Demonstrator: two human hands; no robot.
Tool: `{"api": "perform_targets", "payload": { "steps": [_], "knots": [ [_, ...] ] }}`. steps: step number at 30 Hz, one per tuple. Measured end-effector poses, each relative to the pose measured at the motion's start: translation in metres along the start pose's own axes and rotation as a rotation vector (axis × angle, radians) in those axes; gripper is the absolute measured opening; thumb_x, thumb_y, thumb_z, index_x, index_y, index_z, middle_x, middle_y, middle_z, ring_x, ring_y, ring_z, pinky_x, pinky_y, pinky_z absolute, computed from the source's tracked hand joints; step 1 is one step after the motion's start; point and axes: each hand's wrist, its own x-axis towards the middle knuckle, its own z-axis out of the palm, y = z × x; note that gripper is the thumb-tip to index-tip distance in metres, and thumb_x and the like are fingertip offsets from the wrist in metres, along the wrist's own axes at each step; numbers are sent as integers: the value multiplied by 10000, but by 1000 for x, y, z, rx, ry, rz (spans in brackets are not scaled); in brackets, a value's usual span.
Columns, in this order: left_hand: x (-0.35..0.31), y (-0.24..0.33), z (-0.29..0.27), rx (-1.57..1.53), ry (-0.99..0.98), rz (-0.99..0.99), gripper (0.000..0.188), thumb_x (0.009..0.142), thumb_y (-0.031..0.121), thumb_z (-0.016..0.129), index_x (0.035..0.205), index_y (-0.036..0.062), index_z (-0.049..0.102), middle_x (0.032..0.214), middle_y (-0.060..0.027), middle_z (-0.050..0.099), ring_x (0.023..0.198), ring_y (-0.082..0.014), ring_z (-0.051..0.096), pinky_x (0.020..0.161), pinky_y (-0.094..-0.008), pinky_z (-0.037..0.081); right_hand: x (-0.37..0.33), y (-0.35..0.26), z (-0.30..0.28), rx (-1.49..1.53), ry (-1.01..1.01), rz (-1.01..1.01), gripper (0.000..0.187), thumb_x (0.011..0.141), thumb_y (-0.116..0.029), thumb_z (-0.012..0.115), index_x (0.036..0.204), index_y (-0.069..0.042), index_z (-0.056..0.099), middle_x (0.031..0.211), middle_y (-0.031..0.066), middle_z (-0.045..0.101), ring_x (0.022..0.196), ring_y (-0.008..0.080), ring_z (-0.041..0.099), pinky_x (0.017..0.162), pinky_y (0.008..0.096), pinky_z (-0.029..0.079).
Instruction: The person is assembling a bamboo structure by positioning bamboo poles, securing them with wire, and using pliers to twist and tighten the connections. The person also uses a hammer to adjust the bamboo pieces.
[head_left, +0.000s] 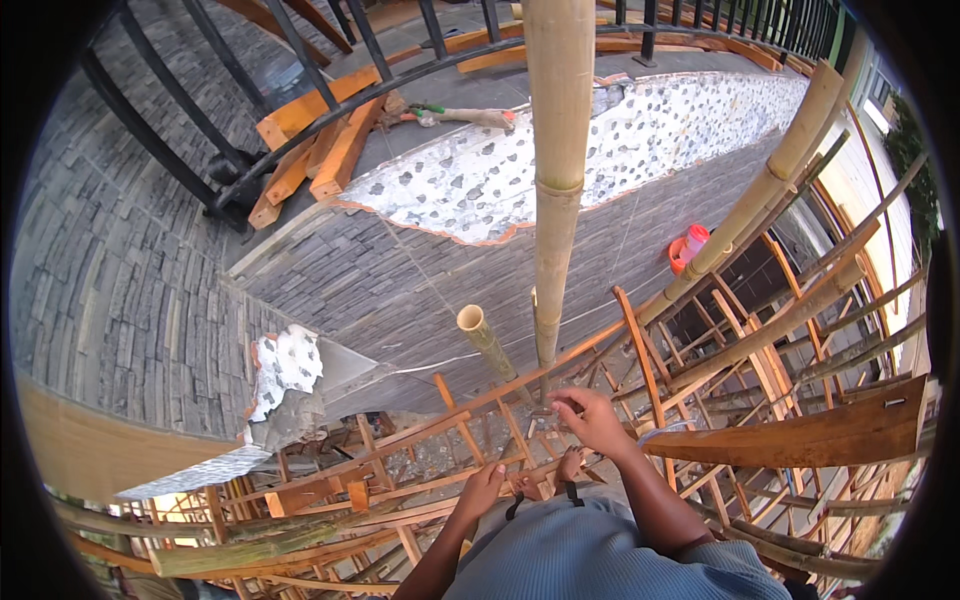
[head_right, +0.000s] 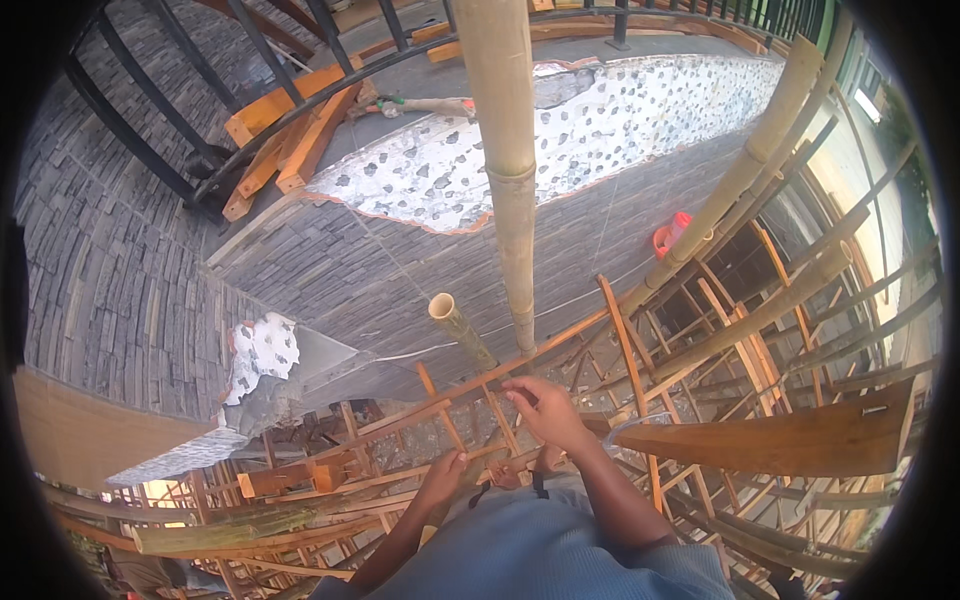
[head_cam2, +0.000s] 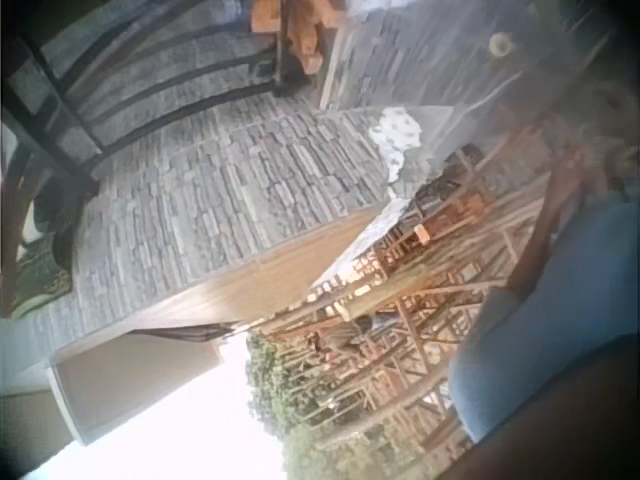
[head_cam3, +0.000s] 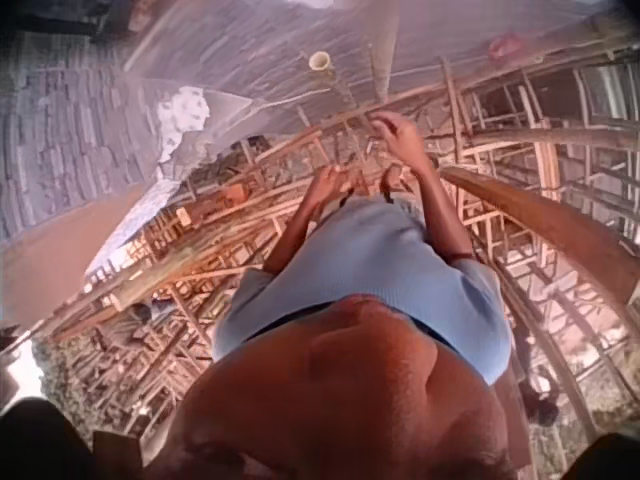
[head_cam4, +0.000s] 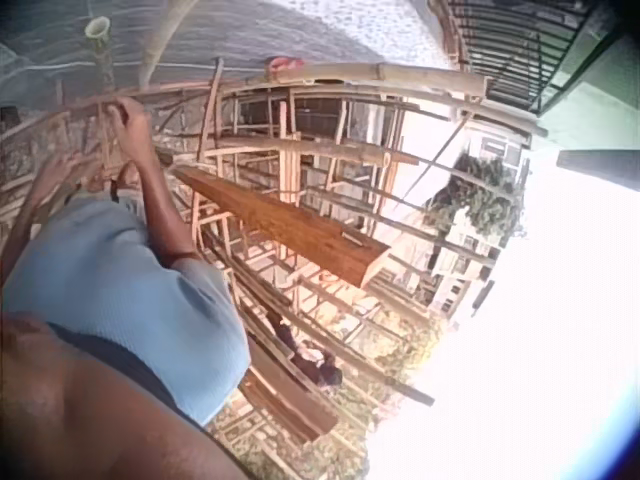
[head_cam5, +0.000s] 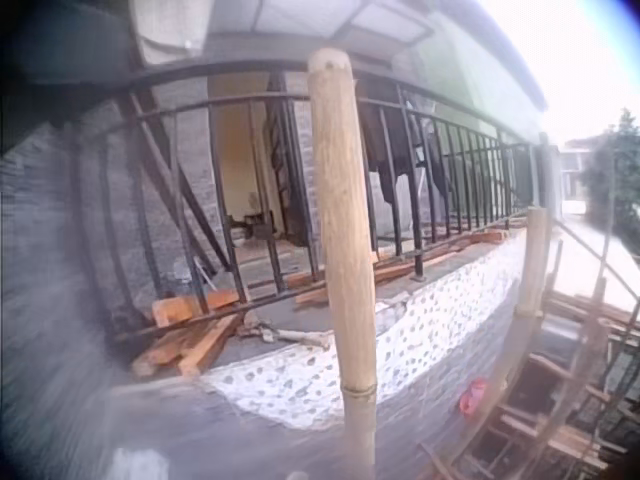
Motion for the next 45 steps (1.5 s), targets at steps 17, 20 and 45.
{"api": "perform_targets", "payload": {
  "steps": [17,20,45],
  "knots": [
    [-134,-101,88,-350,618,-461,425,1082,337,446,983,-31,637,824,-229,666,816,-387,684,725,-472,509,291,-219,52,-5,-130,-520,202,1003,-152,623,1148,-32,695,951,83,724,876,155,696,770,315,551],
    [-113,-63,64,-345,708,-223,338,1093,228,432,1019,-10,660,969,-208,696,930,-371,688,835,-453,516,262,-190,76,20,-438,-507,195,1019,-167,630,1099,-8,712,899,53,695,816,113,654,735,265,525],
    [-102,-240,96,-144,1122,-1025,517,1095,374,344,1066,-34,661,963,-279,704,863,-490,653,756,-579,486,211,-101,-62,41,912,-549,346,1026,-167,553,1315,20,511,1055,156,641,971,217,631,802,349,566]
  ]
}}
